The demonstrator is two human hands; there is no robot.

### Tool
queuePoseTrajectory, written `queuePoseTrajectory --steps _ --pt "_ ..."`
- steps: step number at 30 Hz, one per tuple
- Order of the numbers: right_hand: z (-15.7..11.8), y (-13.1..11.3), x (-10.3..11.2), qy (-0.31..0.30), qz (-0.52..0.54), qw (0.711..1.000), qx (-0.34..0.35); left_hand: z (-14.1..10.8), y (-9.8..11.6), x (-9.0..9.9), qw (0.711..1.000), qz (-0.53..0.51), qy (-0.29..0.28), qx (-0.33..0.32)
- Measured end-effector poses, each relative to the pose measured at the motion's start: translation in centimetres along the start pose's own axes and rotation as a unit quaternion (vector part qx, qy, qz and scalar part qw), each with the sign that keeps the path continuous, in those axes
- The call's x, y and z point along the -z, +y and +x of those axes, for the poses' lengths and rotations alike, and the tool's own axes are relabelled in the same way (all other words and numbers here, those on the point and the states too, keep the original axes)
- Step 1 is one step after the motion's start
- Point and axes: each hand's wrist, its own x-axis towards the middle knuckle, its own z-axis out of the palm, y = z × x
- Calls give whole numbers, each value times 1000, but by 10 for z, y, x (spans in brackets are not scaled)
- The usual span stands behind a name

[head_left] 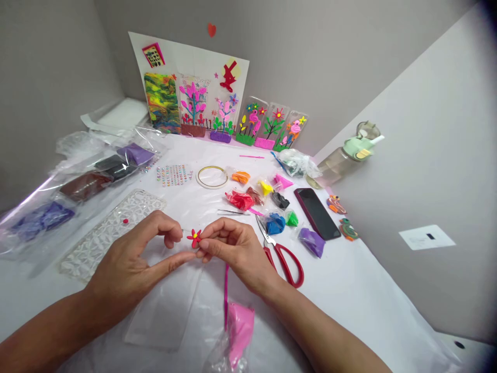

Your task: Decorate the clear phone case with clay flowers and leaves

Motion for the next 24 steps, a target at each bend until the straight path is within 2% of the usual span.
queuePoseTrajectory --steps 4,8,16,24 --pt "0 1 -1 3 6 1000 -1 0 -1 -1 998 -7 -8 -55" --pt "-1 0 -2 7 8 1000 4 0 -2 -2 997 -18 -4 -81" --pt "-2 -2 -4 11 -2 1000 9 -2 0 -2 994 -22 -9 -110" --pt "-2 -3 -1 28 -16 999 38 1 7 0 995 -17 18 -93"
